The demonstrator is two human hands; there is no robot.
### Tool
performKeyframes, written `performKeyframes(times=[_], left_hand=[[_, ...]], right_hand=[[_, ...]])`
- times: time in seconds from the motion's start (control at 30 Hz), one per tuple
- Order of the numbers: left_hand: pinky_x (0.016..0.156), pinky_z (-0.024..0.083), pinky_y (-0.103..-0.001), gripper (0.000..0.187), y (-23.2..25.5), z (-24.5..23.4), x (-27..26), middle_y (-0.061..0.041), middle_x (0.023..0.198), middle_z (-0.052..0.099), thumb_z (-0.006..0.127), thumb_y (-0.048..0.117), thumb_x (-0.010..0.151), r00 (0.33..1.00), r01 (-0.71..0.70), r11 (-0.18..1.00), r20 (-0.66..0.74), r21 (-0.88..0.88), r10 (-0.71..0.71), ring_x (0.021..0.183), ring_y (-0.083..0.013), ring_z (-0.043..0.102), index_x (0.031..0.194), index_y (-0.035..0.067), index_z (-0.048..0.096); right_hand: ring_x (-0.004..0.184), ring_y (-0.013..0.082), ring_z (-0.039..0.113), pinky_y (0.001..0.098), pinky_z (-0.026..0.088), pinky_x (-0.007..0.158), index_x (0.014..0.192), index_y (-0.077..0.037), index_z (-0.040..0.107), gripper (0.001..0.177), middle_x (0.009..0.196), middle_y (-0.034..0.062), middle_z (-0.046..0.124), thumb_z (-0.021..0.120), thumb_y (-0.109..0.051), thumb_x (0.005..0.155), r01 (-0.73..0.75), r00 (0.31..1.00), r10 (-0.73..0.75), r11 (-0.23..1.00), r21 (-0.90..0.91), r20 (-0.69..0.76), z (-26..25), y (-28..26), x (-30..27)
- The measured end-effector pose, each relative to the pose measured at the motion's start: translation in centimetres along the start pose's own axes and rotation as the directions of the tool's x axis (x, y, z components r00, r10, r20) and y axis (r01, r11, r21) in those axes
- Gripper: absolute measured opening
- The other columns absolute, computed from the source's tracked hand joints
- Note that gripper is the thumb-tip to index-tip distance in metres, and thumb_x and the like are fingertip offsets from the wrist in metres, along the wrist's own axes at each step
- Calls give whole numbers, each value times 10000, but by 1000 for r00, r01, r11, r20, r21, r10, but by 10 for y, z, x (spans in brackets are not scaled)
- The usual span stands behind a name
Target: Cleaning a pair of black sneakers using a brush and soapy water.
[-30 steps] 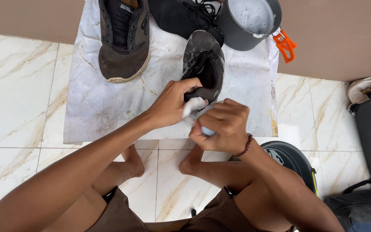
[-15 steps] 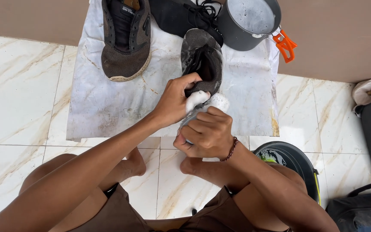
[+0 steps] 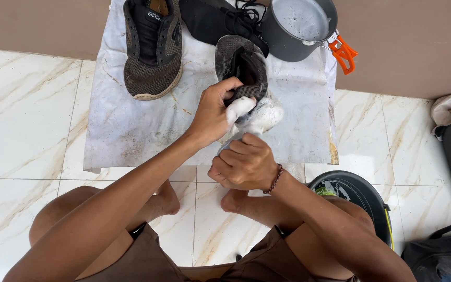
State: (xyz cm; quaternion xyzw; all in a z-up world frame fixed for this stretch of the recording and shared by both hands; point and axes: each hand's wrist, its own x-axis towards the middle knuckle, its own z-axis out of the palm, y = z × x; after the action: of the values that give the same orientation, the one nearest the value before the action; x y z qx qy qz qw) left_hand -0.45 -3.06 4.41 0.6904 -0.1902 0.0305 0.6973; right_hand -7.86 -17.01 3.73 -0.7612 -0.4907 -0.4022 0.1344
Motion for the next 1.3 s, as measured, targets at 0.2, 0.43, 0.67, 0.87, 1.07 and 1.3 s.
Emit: performKeyframes(times=[0.2,0.43,0.67,0.87,1.07,1.3], left_hand=[[673,573,-296,58,18,-3,10,-85,711,772,740,171,1018,998,1,999,-58,-49,-4,734,-123,647,1034,128,774],[613,567,-331,47,7,6,3,-108,685,778,744,169,1000,999,-16,999,-41,40,17,669,-125,620,989,129,766],[640,526,-272,48,30,-3,6,-61,664,737,748,185,978,995,25,999,-100,-32,-28,699,-109,606,997,154,780],[618,532,-259,41,29,-4,-5,-81,670,760,763,172,979,997,19,1000,-79,-20,-20,661,-107,636,983,135,781],[617,518,-285,39,11,7,-11,-87,690,772,776,161,964,997,43,999,-59,-5,-43,672,-126,615,985,134,795],[607,522,-304,72,15,6,-10,-121,707,794,767,157,939,998,24,1000,-61,8,-24,664,-145,639,979,110,803]], right_hand=[[511,237,448,355,367,587,626,-159,549,369,535,1,412,762,-84,917,-173,985,170,981,-89,-39,-72,84,21],[507,140,440,317,359,582,566,-198,581,273,522,-63,463,691,-91,791,-35,999,35,998,-48,-1,-14,5,7],[496,218,428,354,356,590,613,-158,563,357,519,-11,410,769,-79,895,-203,979,199,975,-87,-51,-71,103,15],[484,246,445,363,367,584,592,-165,518,438,500,-25,410,792,-80,923,-322,942,321,947,5,-96,-71,95,-5],[448,176,446,328,386,561,532,-207,541,363,469,-43,435,719,-122,837,-166,985,168,983,85,-23,-45,18,24],[430,210,469,328,366,527,554,-187,568,449,448,-28,456,761,-98,949,-300,954,299,932,202,37,-71,95,-5]])
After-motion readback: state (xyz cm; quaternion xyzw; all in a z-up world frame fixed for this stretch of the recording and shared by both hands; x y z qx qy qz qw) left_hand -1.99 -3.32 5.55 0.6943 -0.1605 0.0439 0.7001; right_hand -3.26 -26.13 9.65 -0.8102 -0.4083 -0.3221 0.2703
